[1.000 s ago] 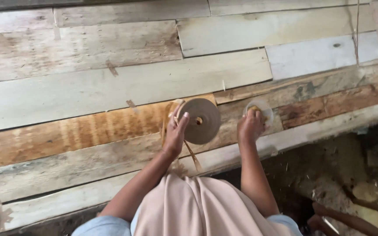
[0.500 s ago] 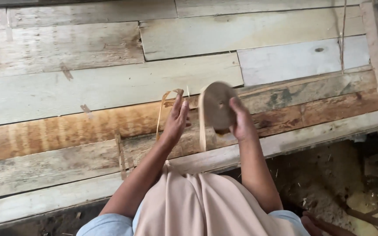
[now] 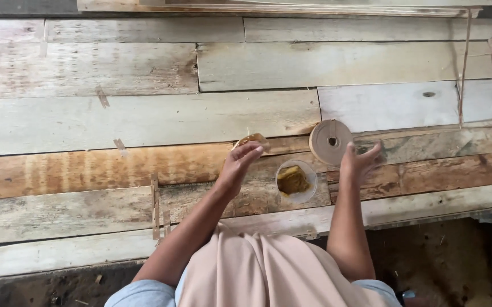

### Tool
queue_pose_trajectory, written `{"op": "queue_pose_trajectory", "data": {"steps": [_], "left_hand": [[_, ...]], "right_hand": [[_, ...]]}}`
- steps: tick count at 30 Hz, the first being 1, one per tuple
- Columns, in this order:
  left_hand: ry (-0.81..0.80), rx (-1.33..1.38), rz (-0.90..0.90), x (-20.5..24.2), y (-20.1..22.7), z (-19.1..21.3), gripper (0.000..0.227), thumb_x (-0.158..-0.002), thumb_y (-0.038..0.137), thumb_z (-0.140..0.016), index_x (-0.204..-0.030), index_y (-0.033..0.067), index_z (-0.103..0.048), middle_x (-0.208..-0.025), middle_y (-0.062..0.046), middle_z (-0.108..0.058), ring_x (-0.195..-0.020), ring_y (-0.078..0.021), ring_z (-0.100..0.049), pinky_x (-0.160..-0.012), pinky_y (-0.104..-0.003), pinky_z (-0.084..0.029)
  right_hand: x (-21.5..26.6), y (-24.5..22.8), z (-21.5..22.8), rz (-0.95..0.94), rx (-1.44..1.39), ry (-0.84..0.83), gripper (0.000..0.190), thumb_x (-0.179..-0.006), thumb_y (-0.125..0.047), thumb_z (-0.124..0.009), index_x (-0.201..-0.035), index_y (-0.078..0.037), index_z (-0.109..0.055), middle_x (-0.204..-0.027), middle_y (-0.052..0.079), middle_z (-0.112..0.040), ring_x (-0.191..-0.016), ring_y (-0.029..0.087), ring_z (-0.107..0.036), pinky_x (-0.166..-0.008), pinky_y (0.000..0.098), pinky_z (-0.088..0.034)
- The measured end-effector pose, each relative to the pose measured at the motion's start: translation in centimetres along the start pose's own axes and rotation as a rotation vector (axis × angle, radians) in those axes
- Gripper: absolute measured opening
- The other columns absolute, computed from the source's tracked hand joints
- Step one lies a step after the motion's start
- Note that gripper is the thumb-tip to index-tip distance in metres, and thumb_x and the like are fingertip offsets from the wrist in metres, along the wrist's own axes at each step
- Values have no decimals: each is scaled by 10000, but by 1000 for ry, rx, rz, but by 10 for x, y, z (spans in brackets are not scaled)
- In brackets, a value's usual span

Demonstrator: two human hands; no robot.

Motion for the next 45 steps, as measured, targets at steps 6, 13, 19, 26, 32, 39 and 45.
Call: {"op": "queue_pose_trajectory", "data": {"steps": [6,13,19,26,32,39,45], "left_hand": [[-202,-479,-164,-12,-64,14,277,-916,429,-744,-1114,247,-811,-1207,-68,-600,-1135,-258,-481,-989,-405,-406],[-190,-904,-696,-1,-14,12,158,-838,219,-731,-984,262,-775,-1148,-37,-549,-1140,-328,-465,-968,-470,-425],[-310,-1430,-741,21,-14,15,203,-813,301,-646,-954,328,-788,-1016,18,-590,-1148,-275,-480,-892,-429,-449],[-1095,-1900,-852,32,-89,21,112,-871,122,-639,-794,195,-675,-792,-1,-667,-723,-148,-592,-728,-293,-456],[-977,-1978,-1395,52,-85,23,450,-726,394,-816,-515,317,-425,-483,204,-351,-467,16,-400,-516,-133,-299],[-921,-1435,-296,48,-107,33,275,-748,51,-641,-962,173,-764,-1105,-1,-733,-1010,-235,-633,-970,-364,-417],[-684,-1103,-819,38,-218,68,327,-746,261,-889,-1006,272,-692,-867,90,-630,-851,-72,-673,-766,-238,-407]], "right_hand": [[125,-124,49,307,-608,-933,462,-980,-533,-613,-1140,-122,-753,-1084,86,-748,-1052,216,-682,-975,389,-491],[168,-161,61,534,-546,-1061,434,-1027,-488,-589,-1045,-88,-757,-1010,91,-715,-1008,211,-626,-978,392,-462],[195,-187,66,1119,-320,-1071,156,-922,-281,-780,-1009,-152,-780,-1036,24,-666,-1032,200,-573,-986,361,-431],[242,-201,58,1171,150,-1468,240,-965,-354,-672,-979,-134,-767,-1026,71,-689,-1002,256,-594,-951,419,-505],[254,-195,44,1162,34,-1768,210,-958,-347,-692,-1011,-154,-753,-1054,39,-690,-931,160,-592,-841,359,-507],[269,-206,45,1088,-37,-1996,281,-939,-306,-716,-1114,-87,-703,-943,50,-662,-913,151,-592,-819,337,-511],[280,-210,44,1176,-89,-2169,195,-1036,-183,-608,-1098,-59,-745,-1026,84,-677,-928,159,-583,-841,344,-506]]}}
Point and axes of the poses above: each hand's wrist, its own x-axis away from the middle knuckle, its own z-axis out of the back of the hand, y = z × x, the point moved 2 cm from there along -x, towards the middle knuckle
